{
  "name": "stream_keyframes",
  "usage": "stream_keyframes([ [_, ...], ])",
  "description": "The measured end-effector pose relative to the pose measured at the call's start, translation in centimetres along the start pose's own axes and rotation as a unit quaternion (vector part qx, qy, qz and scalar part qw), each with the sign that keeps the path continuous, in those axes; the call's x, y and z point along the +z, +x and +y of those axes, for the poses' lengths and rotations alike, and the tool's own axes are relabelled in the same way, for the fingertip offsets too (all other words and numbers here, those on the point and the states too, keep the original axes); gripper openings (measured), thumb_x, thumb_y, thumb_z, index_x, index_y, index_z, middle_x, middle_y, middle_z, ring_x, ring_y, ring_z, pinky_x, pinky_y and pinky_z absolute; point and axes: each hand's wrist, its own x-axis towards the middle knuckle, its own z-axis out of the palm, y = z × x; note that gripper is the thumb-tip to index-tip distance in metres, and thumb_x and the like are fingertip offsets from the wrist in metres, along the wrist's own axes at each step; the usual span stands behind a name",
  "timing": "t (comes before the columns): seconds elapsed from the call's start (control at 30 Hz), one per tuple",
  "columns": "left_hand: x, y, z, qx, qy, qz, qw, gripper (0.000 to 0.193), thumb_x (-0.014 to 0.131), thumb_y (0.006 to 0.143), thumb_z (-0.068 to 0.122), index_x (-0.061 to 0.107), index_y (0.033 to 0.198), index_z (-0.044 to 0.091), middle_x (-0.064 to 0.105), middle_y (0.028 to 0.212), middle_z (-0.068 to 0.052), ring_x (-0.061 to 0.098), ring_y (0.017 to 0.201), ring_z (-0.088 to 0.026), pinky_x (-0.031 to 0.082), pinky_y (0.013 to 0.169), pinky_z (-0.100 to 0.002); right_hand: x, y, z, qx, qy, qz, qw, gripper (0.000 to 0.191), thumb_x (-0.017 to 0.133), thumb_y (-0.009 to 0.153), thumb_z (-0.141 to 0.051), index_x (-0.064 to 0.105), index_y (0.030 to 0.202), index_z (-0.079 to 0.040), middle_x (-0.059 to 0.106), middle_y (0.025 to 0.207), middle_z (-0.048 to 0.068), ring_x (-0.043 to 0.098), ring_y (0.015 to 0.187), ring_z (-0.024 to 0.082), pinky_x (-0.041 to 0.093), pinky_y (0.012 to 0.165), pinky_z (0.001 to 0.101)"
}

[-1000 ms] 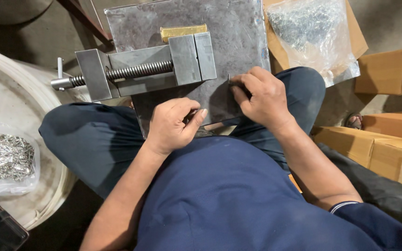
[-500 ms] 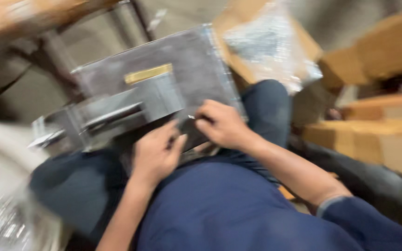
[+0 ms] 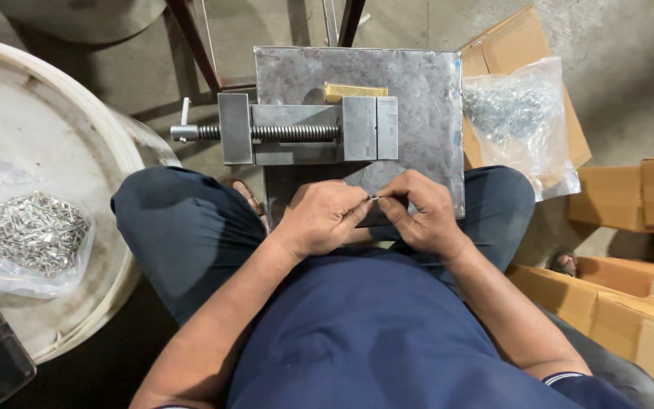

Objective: The person sits on the floor and uses a bench vise to assemble small metal parts. They pick up metal pieces from a plastic bag and the vise, insert them into the vise jaws, and tighten the screw to secure them. The person repeats this process with multiple metal pieces.

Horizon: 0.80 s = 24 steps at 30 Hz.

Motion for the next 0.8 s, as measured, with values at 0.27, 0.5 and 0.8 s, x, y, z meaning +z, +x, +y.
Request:
stream_keyframes([
  [0.27, -4.1, -6.7, 0.1, -0.136, -0.183, 0.183, 0.956, 0.021, 0.068, 0.102, 0.023, 0.069, 0.095, 0.003, 0.066, 0.078, -0.006, 0.059, 0.068, -0.019, 0.047, 0.062, -0.031, -1.5, -2.3, 3.0, 0.169, 0.042, 0.110, 0.978, 0.009, 0.059, 0.103, -0.004, 0.066, 0.100, -0.001, 0.066, 0.086, 0.002, 0.061, 0.079, 0.007, 0.051, 0.072, 0.0253],
  [0.5, -13.2, -6.7, -6.8, -0.321, -0.326, 0.392, 0.798, 0.045, 0.048, 0.107, 0.044, 0.064, 0.122, 0.005, 0.071, 0.105, -0.002, 0.067, 0.091, -0.011, 0.053, 0.074, -0.029, -2.3, -3.2, 7.4, 0.266, 0.295, 0.124, 0.909, 0.011, 0.062, 0.108, -0.008, 0.063, 0.105, 0.003, 0.066, 0.091, 0.009, 0.062, 0.079, 0.014, 0.051, 0.069, 0.0267],
  [0.8, -15.6, -2.9, -5.3, -0.250, -0.304, 0.245, 0.886, 0.026, 0.057, 0.107, 0.022, 0.071, 0.107, 0.001, 0.073, 0.102, -0.007, 0.069, 0.093, -0.017, 0.057, 0.086, -0.032, -2.9, -4.2, 7.5, 0.236, 0.312, 0.086, 0.916, 0.008, 0.063, 0.103, -0.009, 0.064, 0.104, 0.000, 0.065, 0.090, 0.005, 0.062, 0.075, 0.011, 0.051, 0.068, 0.0261],
])
